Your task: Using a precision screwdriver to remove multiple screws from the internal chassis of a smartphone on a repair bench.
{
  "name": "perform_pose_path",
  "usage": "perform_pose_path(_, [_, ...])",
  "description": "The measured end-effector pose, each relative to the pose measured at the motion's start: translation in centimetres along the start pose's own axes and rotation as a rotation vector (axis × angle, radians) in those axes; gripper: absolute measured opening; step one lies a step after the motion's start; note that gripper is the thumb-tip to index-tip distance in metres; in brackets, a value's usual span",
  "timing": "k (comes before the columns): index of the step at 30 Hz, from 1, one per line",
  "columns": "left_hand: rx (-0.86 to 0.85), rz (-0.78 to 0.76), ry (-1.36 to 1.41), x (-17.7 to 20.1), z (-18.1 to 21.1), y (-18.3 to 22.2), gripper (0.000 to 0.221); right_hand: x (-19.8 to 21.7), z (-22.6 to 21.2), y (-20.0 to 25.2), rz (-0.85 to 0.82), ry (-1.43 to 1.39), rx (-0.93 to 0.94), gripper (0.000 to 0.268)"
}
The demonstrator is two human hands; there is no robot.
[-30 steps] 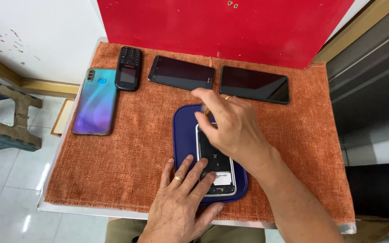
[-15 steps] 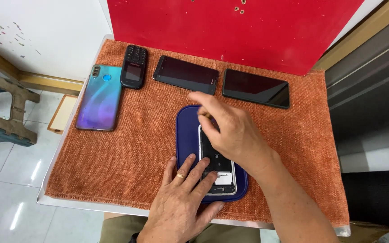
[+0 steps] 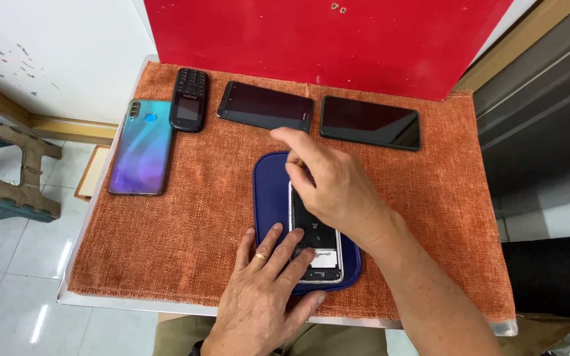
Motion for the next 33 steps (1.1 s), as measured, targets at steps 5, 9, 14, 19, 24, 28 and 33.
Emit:
perform_pose_path(5, [-0.007,-0.002,-0.034,-0.2,0.2,0.1,0.051,-0.3,0.6,0.2,0.031,0.052,-0.011,0.050])
perform_pose_path(9, [-0.052,0.047,-0.071,0.0,0.7,0.1,0.048,0.1,1.8,0.2,0.097,-0.023,-0.079,0.044])
perform_pose_path(14, [-0.084,0.086,-0.085,0.1,1.0,0.2,0.045,0.3,0.5,0.0,0.020,-0.152,-0.020,0.044])
perform_pose_path(19, [-0.089,0.114,-0.066,0.2,1.0,0.2,0.043,-0.2,0.4,-0.1,-0.004,-0.186,0.019,0.044])
perform_pose_path(24, [-0.065,0.234,-0.081,1.1,0.8,0.3,0.023,0.0,0.6,0.2,0.092,0.021,-0.047,0.040])
perform_pose_path(28, [-0.026,0.290,-0.028,1.7,0.2,0.5,0.018,-0.2,-0.6,0.1,0.041,-0.054,0.022,0.046])
perform_pose_path(33, [-0.042,0.242,0.022,1.7,0.3,0.5,0.019,0.1,0.4,0.1,0.125,-0.017,0.008,0.046])
Point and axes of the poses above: each hand's wrist, its own y-axis away from the middle knuckle, its own x-axis out of the back of the hand, z = x × y, the point moved 8 cm from there along -y, towards the middle knuckle, and after that the axes turned 13 degrees about y, right-handed, at the moved point
